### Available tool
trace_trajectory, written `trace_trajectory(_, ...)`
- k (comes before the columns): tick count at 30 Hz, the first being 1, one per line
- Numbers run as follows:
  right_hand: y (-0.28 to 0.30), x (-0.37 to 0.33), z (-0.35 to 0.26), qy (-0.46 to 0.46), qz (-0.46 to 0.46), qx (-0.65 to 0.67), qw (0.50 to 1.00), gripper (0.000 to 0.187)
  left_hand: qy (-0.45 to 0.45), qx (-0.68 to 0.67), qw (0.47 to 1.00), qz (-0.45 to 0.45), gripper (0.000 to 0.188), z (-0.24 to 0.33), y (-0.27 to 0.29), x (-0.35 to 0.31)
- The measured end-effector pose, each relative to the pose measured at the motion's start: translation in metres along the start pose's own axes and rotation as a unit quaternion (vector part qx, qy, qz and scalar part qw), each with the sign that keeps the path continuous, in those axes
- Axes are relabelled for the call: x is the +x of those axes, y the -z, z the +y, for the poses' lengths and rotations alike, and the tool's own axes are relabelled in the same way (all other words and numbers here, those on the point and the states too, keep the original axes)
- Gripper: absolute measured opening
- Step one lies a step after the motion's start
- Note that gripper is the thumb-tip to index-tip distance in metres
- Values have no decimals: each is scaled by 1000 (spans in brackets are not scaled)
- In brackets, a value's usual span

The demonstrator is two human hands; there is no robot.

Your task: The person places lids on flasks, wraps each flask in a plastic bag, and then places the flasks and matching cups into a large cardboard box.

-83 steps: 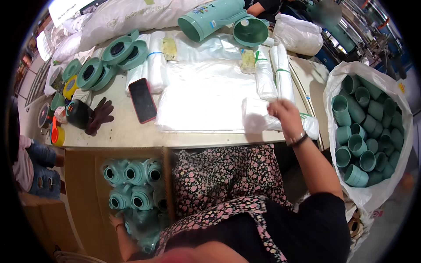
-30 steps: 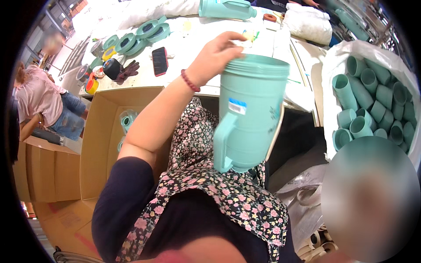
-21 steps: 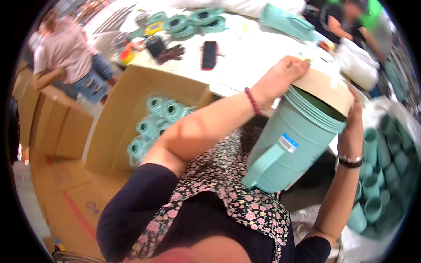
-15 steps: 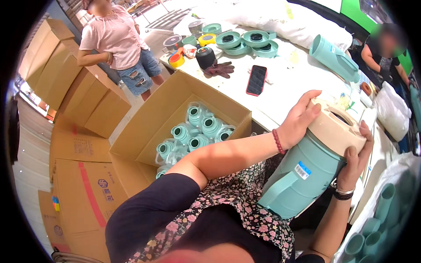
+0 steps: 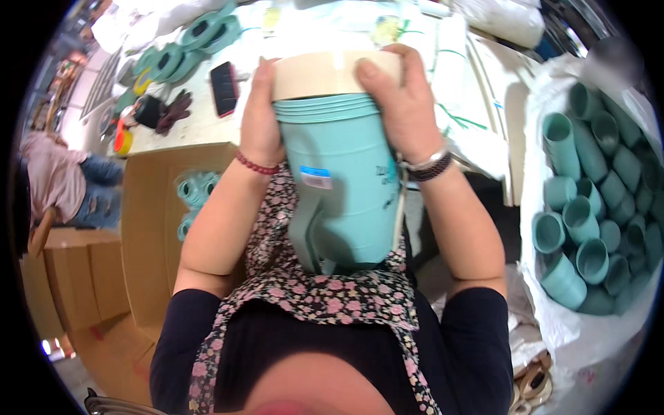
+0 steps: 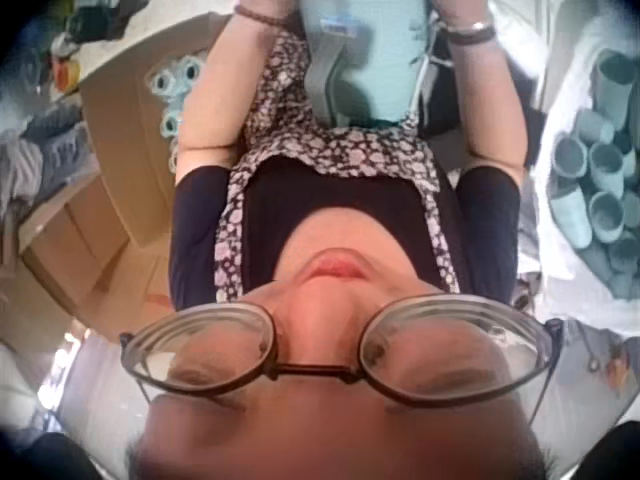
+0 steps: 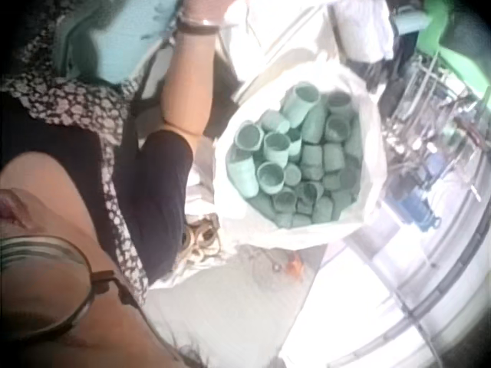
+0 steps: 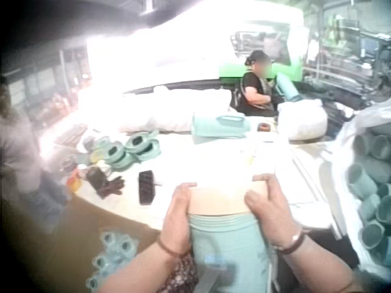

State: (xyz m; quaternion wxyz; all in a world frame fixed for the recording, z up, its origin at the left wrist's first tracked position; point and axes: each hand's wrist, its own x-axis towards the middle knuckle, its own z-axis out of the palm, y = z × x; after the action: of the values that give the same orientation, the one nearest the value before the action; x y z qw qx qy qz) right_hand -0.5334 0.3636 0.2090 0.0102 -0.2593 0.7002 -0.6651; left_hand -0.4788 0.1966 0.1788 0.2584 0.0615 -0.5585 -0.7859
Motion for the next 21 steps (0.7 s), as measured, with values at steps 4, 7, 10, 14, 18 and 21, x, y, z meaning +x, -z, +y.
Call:
trace_trajectory(4, 18, -2, -8, 146, -5, -17, 989, 63, -188, 56, 977, -85, 55, 6, 1, -4)
trace_trajectory(7, 22, -3, -37, 295, -92, -142, 940, 77, -285, 159, 930, -168, 75, 24, 22, -5)
trace_trajectory(10, 17, -5, -43, 279, -149, -232, 920, 84, -295, 215, 917, -161, 84, 22, 36, -11)
trace_trajectory(14, 7, -1, -37, 267, -158, -227, 923, 79, -328, 334, 869, -160, 78, 48, 39, -20)
trace_trajectory(18, -1, 3, -26, 243, -171, -277, 914, 73, -319, 376, 857, -147, 66, 49, 45, -23)
trace_trajectory(21, -13, 18, -12, 229, -197, -186, 935, 72, -201, 267, 932, -140, 53, 35, 61, -15)
